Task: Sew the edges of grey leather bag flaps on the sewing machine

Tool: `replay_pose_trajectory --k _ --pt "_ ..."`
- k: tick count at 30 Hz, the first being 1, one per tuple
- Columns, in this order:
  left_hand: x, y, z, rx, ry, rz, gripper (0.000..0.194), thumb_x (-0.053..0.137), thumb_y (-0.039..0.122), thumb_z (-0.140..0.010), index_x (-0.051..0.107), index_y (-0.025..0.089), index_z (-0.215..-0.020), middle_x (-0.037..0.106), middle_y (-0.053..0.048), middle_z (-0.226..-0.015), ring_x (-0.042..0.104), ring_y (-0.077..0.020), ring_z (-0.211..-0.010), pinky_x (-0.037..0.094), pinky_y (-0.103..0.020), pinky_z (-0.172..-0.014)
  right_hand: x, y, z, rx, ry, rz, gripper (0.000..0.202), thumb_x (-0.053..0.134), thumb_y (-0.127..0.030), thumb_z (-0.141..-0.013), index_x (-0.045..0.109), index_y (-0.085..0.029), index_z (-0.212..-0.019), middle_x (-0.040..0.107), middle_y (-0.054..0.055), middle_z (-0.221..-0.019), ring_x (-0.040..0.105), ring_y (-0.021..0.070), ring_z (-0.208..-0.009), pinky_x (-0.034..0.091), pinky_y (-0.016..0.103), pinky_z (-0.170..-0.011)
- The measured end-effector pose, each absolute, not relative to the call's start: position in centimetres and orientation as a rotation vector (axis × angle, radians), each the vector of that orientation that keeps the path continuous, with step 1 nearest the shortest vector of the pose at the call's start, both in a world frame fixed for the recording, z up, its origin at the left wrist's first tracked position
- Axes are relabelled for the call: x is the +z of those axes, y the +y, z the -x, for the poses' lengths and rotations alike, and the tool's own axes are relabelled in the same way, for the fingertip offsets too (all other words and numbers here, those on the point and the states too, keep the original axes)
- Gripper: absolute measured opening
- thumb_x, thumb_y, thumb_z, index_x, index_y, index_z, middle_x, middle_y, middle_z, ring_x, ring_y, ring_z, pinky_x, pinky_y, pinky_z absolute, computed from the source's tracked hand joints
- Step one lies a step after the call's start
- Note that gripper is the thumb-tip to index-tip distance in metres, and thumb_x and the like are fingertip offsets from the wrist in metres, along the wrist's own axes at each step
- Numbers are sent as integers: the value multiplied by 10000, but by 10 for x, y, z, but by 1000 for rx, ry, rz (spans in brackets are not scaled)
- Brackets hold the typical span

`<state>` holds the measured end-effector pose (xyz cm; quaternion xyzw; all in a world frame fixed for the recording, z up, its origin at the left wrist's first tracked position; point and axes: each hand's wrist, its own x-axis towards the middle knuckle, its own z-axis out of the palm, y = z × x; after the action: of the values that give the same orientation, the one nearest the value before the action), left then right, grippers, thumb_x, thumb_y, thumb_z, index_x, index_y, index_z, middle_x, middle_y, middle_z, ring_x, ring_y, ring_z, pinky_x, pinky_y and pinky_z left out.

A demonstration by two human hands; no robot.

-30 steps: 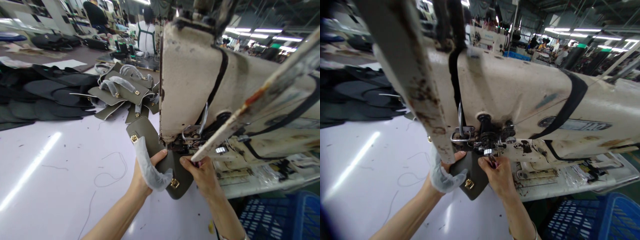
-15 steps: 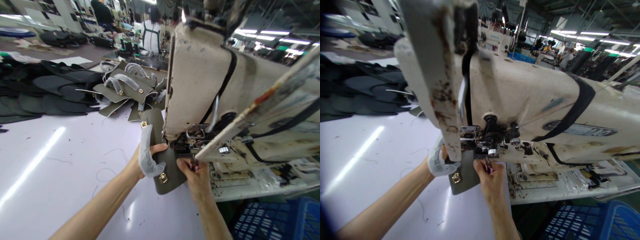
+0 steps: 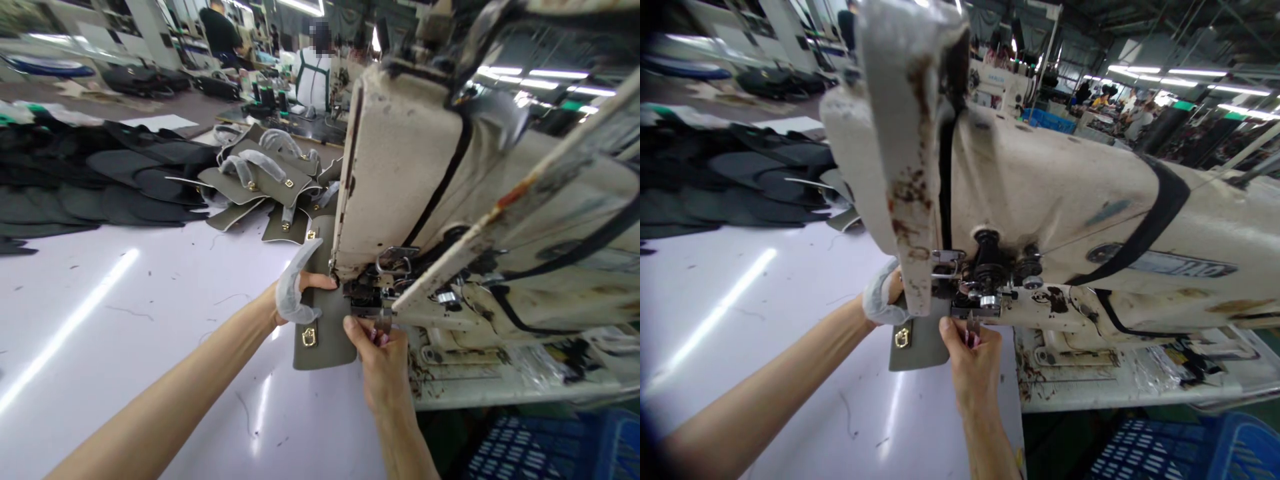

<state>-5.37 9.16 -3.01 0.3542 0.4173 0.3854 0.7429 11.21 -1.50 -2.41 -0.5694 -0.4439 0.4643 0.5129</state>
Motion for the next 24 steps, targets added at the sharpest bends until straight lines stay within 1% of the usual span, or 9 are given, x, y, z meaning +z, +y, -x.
replay_pose_trajectory --k 4,6,9,12,14,17,20,22,24 --pt "-31 91 58 758 873 -731 494 873 265 -554 757 163 -1024 768 -153 -914 748 -385 -811 634 -427 -609 -25 -15 -109 1140 -1044 1348 493 681 -437 -850 399 -188 -531 207 -47 -616 205 103 -617 177 269 -563" --pt "-28 89 60 746 839 -747 517 887 242 -544 760 167 -1040 765 -164 -960 747 -384 -837 638 -430 -644 -24 -16 -109 1151 -1032 1337 486 690 -446 -835 412 -187 -532 215 -46 -614 210 104 -616 192 268 -565" --pt "-25 88 61 745 790 -780 504 889 232 -568 766 170 -1054 757 -176 -1007 745 -383 -857 640 -457 -698 -21 -20 -110 1148 -1011 1355 447 709 -448 -810 477 -174 -544 237 -45 -610 220 104 -616 211 265 -568" --pt "-23 89 61 710 798 -802 454 872 223 -600 774 161 -1039 759 -182 -984 745 -383 -842 639 -471 -686 -20 -23 -110 1153 -1030 1359 445 706 -423 -814 478 -169 -528 216 -45 -612 206 102 -616 188 265 -560" --pt "-19 90 60 699 795 -811 458 866 217 -600 774 165 -1045 762 -179 -975 745 -382 -834 639 -470 -669 -20 -24 -109 1157 -1030 1359 447 705 -404 -817 482 -168 -511 198 -48 -605 200 101 -612 173 263 -551" --pt "-12 91 58 761 784 -806 477 863 228 -582 772 168 -1046 769 -167 -950 745 -382 -823 639 -471 -663 -21 -21 -105 1139 -978 1362 428 715 -399 -804 526 -161 -503 214 -50 -587 209 100 -604 180 258 -539" --pt "-6 93 57 802 826 -768 461 869 239 -530 780 160 -975 774 -141 -866 743 -392 -801 638 -485 -652 -22 -18 -101 1112 -967 1365 423 715 -411 -804 540 -158 -514 237 -49 -588 216 100 -605 180 258 -537" --pt "-5 95 57 811 860 -748 457 870 217 -493 780 167 -938 776 -119 -837 743 -396 -808 637 -487 -653 -22 -19 -100 1109 -967 1369 416 709 -408 -814 529 -161 -532 228 -51 -596 217 99 -607 173 259 -540" --pt "-5 96 57 818 871 -726 450 861 185 -485 780 178 -928 780 -107 -859 744 -382 -847 639 -464 -683 -21 -21 -100 1139 -966 1362 437 700 -398 -827 467 -175 -532 200 -55 -605 201 94 -602 158 261 -539"
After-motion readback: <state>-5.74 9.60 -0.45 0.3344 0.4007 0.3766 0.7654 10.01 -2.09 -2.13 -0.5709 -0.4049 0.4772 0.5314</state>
